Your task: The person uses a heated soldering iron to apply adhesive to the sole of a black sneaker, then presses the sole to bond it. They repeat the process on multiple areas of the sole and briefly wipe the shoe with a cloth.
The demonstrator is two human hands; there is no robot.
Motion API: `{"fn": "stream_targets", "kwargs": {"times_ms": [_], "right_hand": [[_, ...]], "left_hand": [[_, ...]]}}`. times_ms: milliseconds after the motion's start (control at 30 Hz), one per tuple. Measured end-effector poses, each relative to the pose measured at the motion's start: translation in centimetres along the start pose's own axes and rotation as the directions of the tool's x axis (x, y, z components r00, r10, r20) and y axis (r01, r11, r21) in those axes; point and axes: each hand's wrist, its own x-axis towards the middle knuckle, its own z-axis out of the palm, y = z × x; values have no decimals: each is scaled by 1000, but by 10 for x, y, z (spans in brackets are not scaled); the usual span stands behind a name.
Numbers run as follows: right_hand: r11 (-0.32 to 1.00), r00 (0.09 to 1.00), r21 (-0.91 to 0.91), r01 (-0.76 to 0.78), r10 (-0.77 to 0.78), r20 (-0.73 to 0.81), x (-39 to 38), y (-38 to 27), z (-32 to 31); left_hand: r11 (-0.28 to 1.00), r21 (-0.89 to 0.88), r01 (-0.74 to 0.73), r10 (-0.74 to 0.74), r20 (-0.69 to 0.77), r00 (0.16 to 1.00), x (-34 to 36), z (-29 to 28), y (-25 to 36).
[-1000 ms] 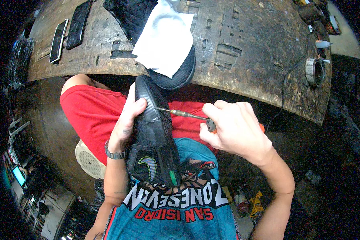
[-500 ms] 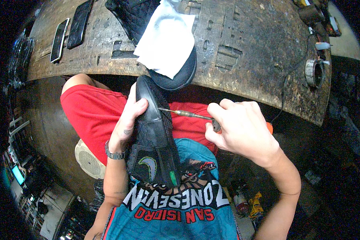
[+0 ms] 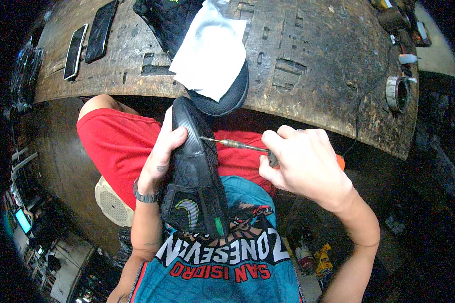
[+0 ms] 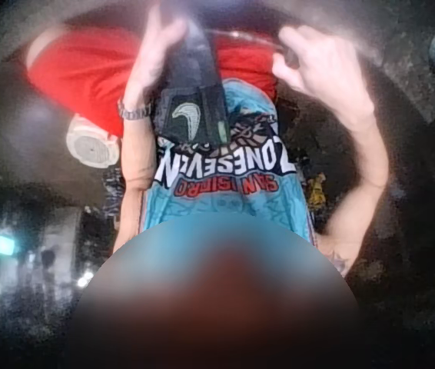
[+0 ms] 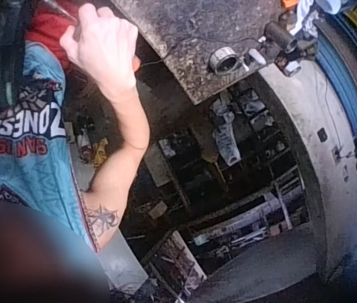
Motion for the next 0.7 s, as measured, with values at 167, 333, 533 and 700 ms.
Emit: {"fn": "stream_targets", "kwargs": {"times_ms": [167, 333, 533, 700], "right_hand": [[1000, 1000, -12, 8, -8, -9, 3, 1, 0], [1000, 1000, -25, 19, -18, 11, 4, -4, -4], [992, 994, -80, 95, -99, -52, 9, -3, -8], [990, 994, -104, 99, -103, -33, 9, -3, -10]], "left_hand": [[1000, 6, 9, -9, -4, 1000, 0, -1, 0], [1000, -4, 11, -11, -2, 1000, -1, 1, 0], [999, 33, 6, -5, -10, 1000, -1, 0, 1], [999, 39, 10, -10, 7, 1000, -1, -1, 1]]}}
